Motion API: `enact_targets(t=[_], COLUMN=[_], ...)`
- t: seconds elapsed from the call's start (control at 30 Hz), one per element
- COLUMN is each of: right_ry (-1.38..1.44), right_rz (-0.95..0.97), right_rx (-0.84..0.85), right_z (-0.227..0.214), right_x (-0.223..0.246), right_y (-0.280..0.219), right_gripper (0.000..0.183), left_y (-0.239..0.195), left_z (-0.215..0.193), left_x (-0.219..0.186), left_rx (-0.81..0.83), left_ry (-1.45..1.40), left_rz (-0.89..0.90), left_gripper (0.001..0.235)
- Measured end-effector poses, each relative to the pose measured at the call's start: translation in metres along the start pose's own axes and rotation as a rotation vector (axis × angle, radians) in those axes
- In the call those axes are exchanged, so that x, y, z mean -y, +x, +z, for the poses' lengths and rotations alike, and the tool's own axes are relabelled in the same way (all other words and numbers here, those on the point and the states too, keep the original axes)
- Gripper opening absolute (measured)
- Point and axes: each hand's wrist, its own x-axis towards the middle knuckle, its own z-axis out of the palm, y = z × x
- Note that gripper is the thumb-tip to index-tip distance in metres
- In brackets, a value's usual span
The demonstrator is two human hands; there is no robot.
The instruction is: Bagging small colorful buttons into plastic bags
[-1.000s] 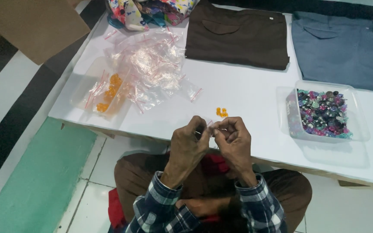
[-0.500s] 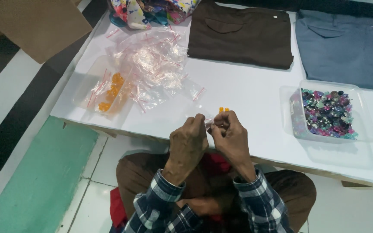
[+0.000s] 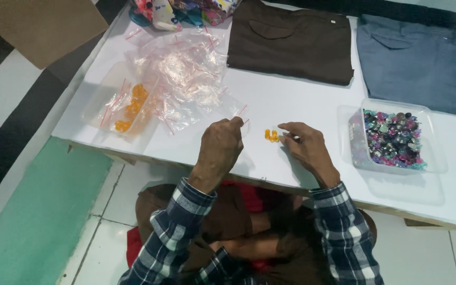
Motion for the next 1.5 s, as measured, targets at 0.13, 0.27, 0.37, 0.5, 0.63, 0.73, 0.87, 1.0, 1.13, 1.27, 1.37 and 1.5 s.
enact_targets(t=[0.13,0.27,0.37,0.5,0.63,0.73,0.87,1.0,1.13,1.27,1.37,1.5], right_ry=[-0.181,-0.26,-0.3,-0.397,-0.293,-0.018,0.25,0.059,-0.216,-0.424,-0.394,-0.302], right_rz=[-0.151,-0.147,-0.112,-0.107,-0.076,-0.031,-0.154,-0.316,-0.477,-0.44,-0.434,-0.417], right_rx=[0.047,0.025,0.045,0.053,-0.015,-0.146,-0.284,-0.289,-0.294,-0.187,-0.185,-0.306], right_z=[0.016,0.027,0.022,0.015,0.02,0.012,0.006,0.026,0.024,0.018,0.017,0.023], right_x=[-0.03,-0.045,-0.036,-0.015,-0.037,-0.014,0.045,0.037,0.048,0.058,0.058,0.03], right_y=[0.006,0.008,0.006,0.001,0.0,-0.007,-0.012,0.007,0.006,-0.002,-0.005,-0.019], right_gripper=[0.036,0.023,0.019,0.016,0.015,0.019,0.013,0.013,0.019,0.013,0.016,0.018], left_y=[0.007,0.014,0.021,0.026,0.03,0.035,0.036,0.042,0.039,0.037,0.037,0.037], left_z=[0.0,0.006,0.003,-0.009,0.005,0.007,0.004,0.01,0.017,0.005,-0.003,-0.009], left_x=[-0.005,-0.005,-0.013,-0.026,-0.02,-0.019,-0.027,-0.024,-0.014,-0.011,-0.012,-0.007], left_rx=[0.007,0.029,0.083,0.167,0.134,0.133,0.163,0.182,0.159,0.145,0.109,0.094], left_ry=[-0.092,-0.113,-0.126,-0.029,-0.05,-0.034,-0.048,-0.11,-0.135,-0.186,-0.247,-0.299], left_rz=[0.02,0.026,0.021,0.028,0.022,0.022,-0.002,0.011,0.007,0.022,0.022,0.016], left_gripper=[0.014,0.017,0.02,0.02,0.019,0.021,0.022,0.021,0.022,0.022,0.021,0.022])
